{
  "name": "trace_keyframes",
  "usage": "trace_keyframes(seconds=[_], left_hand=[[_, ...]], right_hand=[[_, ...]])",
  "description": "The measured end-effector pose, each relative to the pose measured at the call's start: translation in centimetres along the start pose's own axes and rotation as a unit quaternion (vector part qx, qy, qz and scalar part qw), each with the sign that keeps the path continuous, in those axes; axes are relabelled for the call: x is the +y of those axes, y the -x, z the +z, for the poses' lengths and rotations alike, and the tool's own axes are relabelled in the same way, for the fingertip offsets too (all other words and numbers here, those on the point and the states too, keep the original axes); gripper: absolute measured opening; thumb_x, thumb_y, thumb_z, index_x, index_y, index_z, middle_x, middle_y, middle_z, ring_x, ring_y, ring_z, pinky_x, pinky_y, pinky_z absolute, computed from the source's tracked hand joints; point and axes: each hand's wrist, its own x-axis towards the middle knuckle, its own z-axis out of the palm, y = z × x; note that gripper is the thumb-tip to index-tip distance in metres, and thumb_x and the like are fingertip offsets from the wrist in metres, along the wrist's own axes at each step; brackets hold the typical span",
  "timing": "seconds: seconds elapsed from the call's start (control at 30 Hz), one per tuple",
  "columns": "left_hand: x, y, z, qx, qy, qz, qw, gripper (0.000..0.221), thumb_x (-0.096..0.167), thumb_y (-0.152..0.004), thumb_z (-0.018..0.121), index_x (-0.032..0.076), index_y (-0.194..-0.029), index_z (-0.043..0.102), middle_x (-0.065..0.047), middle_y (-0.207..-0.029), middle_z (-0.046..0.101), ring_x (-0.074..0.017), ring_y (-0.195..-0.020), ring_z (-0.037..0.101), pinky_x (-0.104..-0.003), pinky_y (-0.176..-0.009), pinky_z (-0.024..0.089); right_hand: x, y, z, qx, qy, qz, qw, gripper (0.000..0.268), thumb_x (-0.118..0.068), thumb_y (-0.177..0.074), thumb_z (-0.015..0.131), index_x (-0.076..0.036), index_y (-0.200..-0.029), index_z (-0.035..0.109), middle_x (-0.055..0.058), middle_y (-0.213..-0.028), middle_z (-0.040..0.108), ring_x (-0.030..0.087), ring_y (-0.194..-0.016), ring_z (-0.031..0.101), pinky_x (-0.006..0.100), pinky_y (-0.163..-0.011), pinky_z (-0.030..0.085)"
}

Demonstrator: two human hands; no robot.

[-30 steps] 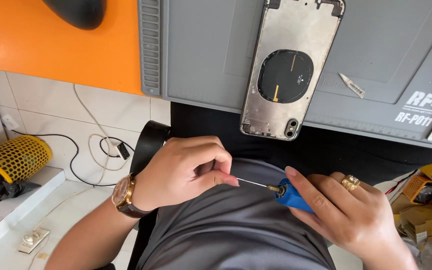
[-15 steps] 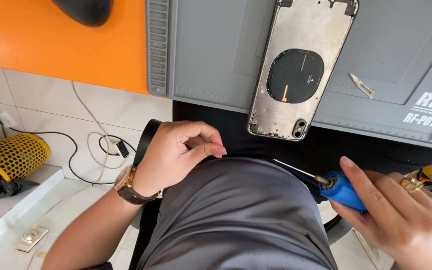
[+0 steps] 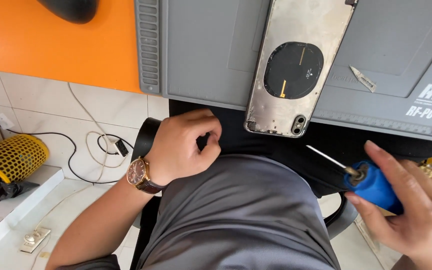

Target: Repairing a mobile phone chassis by removing components and using an electric tool.

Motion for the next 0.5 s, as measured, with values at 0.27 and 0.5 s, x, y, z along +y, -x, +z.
trace_keyframes(seconds=[0.27, 0.5], left_hand=[[1.0, -3.8, 4.1, -0.351, -0.166, -0.107, 0.915, 0.040, 0.036, -0.112, 0.042, 0.013, -0.086, 0.061, -0.013, -0.081, 0.072, -0.0434, -0.074, 0.069, -0.057, -0.062, 0.051], [-0.4, -5.6, 7.0, -0.268, 0.025, 0.120, 0.956, 0.044, 0.029, -0.113, 0.039, 0.018, -0.153, 0.054, -0.015, -0.163, 0.055, -0.0421, -0.150, 0.050, -0.049, -0.125, 0.038]], right_hand=[[2.5, 4.3, 0.6, 0.041, -0.112, 0.120, 0.986, 0.089, -0.030, -0.086, 0.078, 0.020, -0.159, 0.064, 0.031, -0.132, 0.069, 0.037, -0.110, 0.065, 0.043, -0.105, 0.048], [3.7, 7.1, 0.6, 0.046, -0.148, 0.175, 0.972, 0.095, -0.036, -0.087, 0.065, 0.018, -0.165, 0.058, 0.028, -0.132, 0.064, 0.031, -0.104, 0.059, 0.037, -0.099, 0.045]])
